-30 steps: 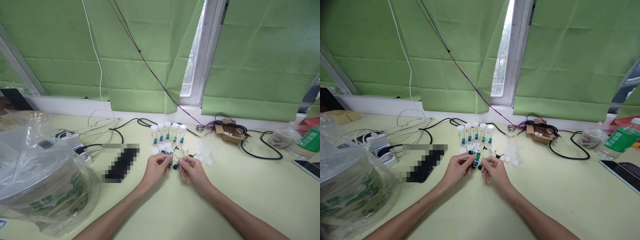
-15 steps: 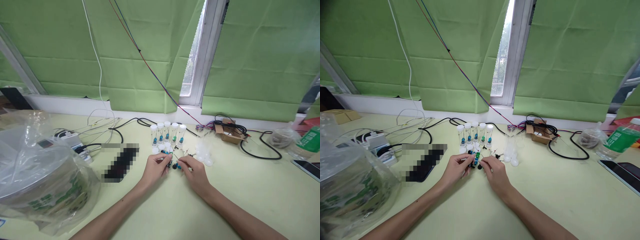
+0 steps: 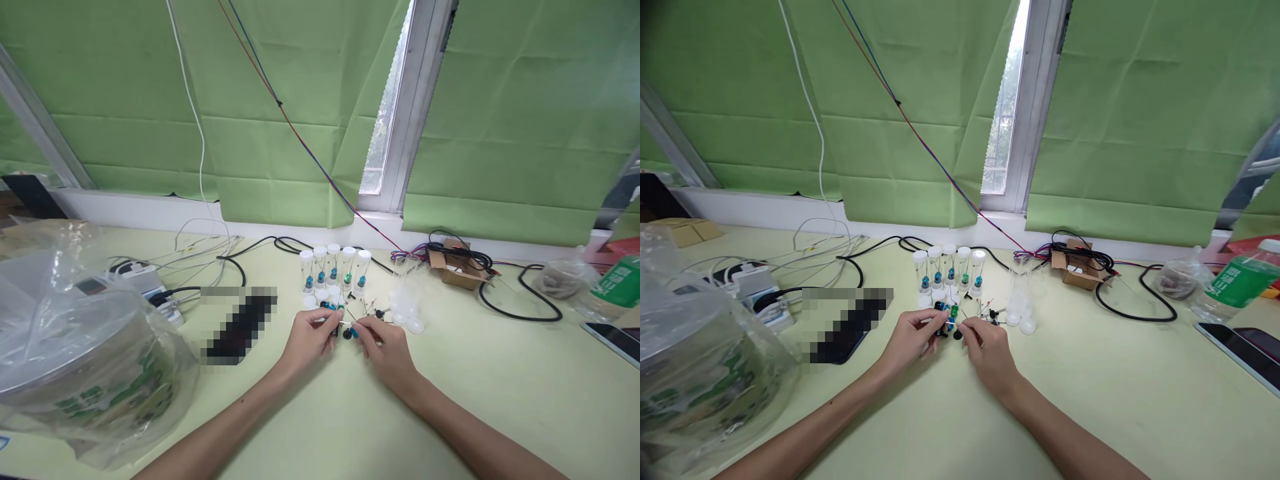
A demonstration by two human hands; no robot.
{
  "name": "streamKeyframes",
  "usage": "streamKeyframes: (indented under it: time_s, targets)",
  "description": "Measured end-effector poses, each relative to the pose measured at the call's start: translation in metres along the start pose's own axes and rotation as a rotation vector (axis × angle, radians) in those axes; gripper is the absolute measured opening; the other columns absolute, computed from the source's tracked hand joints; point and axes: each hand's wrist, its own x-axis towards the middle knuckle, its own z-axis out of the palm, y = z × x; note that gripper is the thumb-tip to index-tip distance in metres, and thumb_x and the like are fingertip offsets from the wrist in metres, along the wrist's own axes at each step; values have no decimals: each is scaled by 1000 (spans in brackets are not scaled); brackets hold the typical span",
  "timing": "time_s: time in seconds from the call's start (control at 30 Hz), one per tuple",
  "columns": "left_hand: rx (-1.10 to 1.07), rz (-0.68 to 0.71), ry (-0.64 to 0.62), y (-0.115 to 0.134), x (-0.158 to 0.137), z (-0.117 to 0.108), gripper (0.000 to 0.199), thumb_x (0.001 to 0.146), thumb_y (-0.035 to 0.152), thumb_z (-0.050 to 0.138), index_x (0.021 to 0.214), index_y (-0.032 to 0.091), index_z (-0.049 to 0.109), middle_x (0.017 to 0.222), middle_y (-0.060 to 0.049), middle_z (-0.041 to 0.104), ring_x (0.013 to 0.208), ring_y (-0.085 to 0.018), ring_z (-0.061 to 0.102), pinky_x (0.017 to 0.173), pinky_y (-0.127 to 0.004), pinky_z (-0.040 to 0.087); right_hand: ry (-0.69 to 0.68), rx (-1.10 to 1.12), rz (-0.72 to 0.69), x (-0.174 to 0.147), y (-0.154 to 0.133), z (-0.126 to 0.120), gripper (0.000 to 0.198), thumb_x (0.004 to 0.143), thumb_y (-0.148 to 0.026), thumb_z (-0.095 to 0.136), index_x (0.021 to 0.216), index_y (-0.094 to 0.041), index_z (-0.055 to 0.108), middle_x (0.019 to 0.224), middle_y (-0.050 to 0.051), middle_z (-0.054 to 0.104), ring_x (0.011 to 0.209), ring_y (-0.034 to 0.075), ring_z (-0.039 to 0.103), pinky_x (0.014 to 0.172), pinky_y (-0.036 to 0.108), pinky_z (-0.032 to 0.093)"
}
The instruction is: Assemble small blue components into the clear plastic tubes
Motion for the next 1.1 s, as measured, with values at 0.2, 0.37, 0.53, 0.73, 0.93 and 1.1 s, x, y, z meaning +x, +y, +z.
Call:
streamKeyframes:
  time_s: [0.2, 0.37, 0.53, 0.73, 0.93, 1.1]
  targets:
    - [29, 28, -2, 2, -1, -1, 38, 81, 50, 63, 67, 14, 64, 40, 4, 46, 36, -8, 36, 39, -22, 27, -22, 204, 155, 0, -2, 3, 23, 93, -35, 54, 79, -18, 60, 56, -3, 54, 39, 8, 45, 42, 22, 37]
    - [40, 35, -11, 2, 0, -1, 38, 82, 50, 61, 68, 15, 64, 41, 4, 46, 36, -8, 37, 40, -22, 28, -21, 263, 195, -1, -6, 3, 20, 92, -37, 56, 88, -17, 61, 55, -4, 53, 39, 8, 42, 41, 21, 35]
    - [58, 37, -8, 1, -1, 0, 38, 82, 50, 61, 69, 15, 64, 42, 4, 46, 37, -8, 37, 41, -23, 29, -40, 395, 282, 1, -11, 2, 24, 90, -40, 59, 84, -17, 59, 54, -5, 54, 36, 6, 41, 37, 19, 32]
    - [93, 66, 11, -3, 1, -2, 38, 82, 49, 61, 67, 15, 63, 46, 3, 46, 39, -9, 39, 41, -23, 29, -59, 561, 460, 6, -9, 3, 35, 84, -49, 64, 74, -16, 57, 51, -5, 52, 28, 4, 38, 27, 16, 22]
    - [91, 56, 25, -4, 1, -2, 39, 83, 50, 61, 69, 14, 65, 43, 4, 46, 39, -9, 36, 42, -23, 28, -49, 501, 341, 3, -9, 4, 29, 87, -45, 62, 84, -16, 60, 58, -3, 57, 37, 7, 47, 33, 18, 36]
    - [45, 35, 24, -7, 2, -4, 41, 84, 53, 59, 68, 15, 64, 40, 4, 46, 37, -8, 35, 41, -23, 27, 19, 175, 21, 2, -6, 2, 21, 88, -31, 62, 103, -17, 63, 77, 4, 65, 62, 15, 61, 59, 28, 54]
